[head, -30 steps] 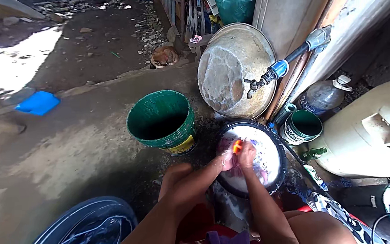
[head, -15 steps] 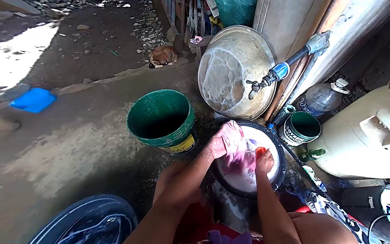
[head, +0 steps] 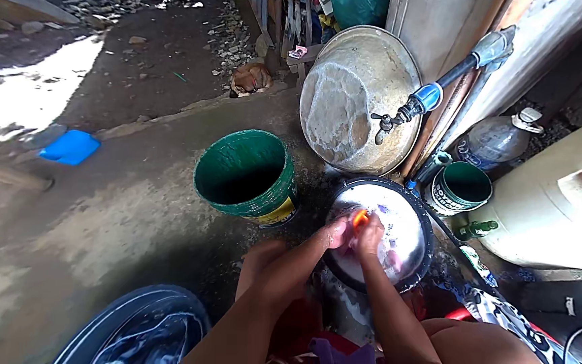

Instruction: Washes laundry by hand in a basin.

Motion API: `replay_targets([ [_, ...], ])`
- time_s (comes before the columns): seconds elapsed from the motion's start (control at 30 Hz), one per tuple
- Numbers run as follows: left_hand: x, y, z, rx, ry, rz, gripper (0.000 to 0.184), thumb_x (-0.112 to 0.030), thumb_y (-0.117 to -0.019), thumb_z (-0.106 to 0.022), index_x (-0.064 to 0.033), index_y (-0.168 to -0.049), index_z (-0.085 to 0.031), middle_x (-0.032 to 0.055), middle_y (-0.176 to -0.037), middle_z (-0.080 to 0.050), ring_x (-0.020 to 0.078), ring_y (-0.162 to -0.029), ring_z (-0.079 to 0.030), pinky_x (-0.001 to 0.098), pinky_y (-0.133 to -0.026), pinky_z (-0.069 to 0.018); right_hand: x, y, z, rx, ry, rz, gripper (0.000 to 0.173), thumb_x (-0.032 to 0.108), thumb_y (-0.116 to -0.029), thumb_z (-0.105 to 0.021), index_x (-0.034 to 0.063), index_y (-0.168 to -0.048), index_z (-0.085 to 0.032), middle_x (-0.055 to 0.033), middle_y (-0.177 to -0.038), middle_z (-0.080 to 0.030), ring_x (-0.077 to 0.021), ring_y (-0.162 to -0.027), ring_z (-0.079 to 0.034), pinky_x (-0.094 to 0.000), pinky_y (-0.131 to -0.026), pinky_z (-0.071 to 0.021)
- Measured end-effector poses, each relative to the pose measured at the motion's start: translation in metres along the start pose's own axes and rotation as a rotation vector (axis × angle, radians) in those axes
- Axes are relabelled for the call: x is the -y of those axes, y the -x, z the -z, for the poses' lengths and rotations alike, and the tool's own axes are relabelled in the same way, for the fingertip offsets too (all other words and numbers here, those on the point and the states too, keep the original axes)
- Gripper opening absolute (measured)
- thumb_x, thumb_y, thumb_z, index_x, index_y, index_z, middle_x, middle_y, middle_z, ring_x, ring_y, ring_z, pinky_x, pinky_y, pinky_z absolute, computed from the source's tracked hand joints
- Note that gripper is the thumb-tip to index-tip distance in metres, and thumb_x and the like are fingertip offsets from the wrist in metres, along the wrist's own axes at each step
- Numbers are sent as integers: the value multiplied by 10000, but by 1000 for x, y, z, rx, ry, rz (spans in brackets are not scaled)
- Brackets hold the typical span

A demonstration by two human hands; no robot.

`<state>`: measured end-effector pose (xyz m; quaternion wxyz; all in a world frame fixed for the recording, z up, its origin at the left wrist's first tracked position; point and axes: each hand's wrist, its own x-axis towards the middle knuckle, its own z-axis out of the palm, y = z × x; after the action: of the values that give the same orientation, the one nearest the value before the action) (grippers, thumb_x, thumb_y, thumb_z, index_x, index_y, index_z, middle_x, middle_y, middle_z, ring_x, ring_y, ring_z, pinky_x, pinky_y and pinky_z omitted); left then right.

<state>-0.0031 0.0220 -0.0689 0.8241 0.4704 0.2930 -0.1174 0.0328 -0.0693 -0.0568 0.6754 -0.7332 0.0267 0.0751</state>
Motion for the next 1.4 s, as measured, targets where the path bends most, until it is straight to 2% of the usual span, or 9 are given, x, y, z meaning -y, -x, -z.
replay_targets([
  [0.1, -3, 14, -18, -33, 64, 19, 368, -315, -1124, -258, -96, -1173, -550, 43, -896, -614, 144, -778, -596, 345, -691, -519, 30, 4, -1, 13, 133, 149, 602, 297, -1096, -284, -58, -828, -689, -148, -723, -671, -257, -759, -686, -489, -760, -550],
  [0.27, -17, 17, -27, 213, 79, -136, 499, -349, -1130, -176, -67, -1364, -514, 86, -1172, -658, 172, -1063, -635, 357, -927, -525, 21, -37, 34, -73, 466, -46, 635, 344, -1129, -277, -81, -998, -731, -289, -1025, -725, -439, -1070, -684, -633, -963, -470],
  [0.4, -44, 71, -55, 1, 97, -108, 407, -273, -1129, -159, -89, -1180, -518, 27, -911, -595, 89, -795, -592, 250, -696, -507, 43, 11, 1, 37, 337, 353, 582, 311, -1064, -353, -43, -767, -706, -178, -737, -702, -328, -791, -719, -544, -769, -540],
  [0.5, -83, 121, -109, -239, -197, 47, 487, -150, -1128, -102, -54, -1439, -465, 70, -1272, -602, 124, -1141, -571, 296, -1021, -433, 26, -15, 22, -27, 401, 197, 599, 283, -1101, -306, -104, -891, -713, -265, -850, -714, -413, -902, -711, -605, -849, -523],
  [0.53, -63, 93, -72, 68, -156, -118, 471, -180, -1128, -92, -15, -1457, -385, 93, -1299, -569, 128, -1164, -557, 287, -1006, -458, 21, -29, 32, -62, 443, 86, 618, 306, -1121, -298, -108, -941, -720, -294, -922, -719, -449, -976, -699, -634, -900, -497],
  [0.77, -20, 18, -25, 81, 186, -97, 503, -416, -1118, -160, -133, -1091, -575, 32, -873, -657, 137, -799, -648, 326, -697, -554, 35, 6, 3, -4, 276, 389, 572, 303, -1057, -352, -45, -775, -709, -164, -740, -704, -301, -790, -716, -523, -781, -544],
  [1.07, -38, 20, 0, 58, 127, -333, 621, -493, -1103, -151, -74, -1429, -474, 124, -1268, -644, 225, -1161, -620, 449, -987, -524, -99, -45, 78, -50, 512, -401, 459, 276, -1124, -381, -67, -1288, -639, -319, -1351, -606, -446, -1322, -554, -593, -1125, -407],
  [1.2, -32, 17, -8, -93, -88, -281, 363, -215, -1100, -432, -4, -1381, -523, 150, -1211, -648, 212, -1091, -631, 413, -972, -524, -159, -43, 92, 10, 410, -556, 300, 153, -1042, -594, -17, -1274, -678, -304, -1339, -614, -433, -1292, -566, -601, -1086, -432],
  [1.4, -9, -5, 7, -109, -122, -162, 447, -270, -1089, -479, -12, -1454, -458, 205, -1336, -593, 286, -1198, -599, 479, -1020, -503, -95, -36, 61, 10, 313, -309, 527, 336, -1119, -377, -83, -1195, -688, -326, -1223, -669, -457, -1215, -619, -633, -1068, -439],
])
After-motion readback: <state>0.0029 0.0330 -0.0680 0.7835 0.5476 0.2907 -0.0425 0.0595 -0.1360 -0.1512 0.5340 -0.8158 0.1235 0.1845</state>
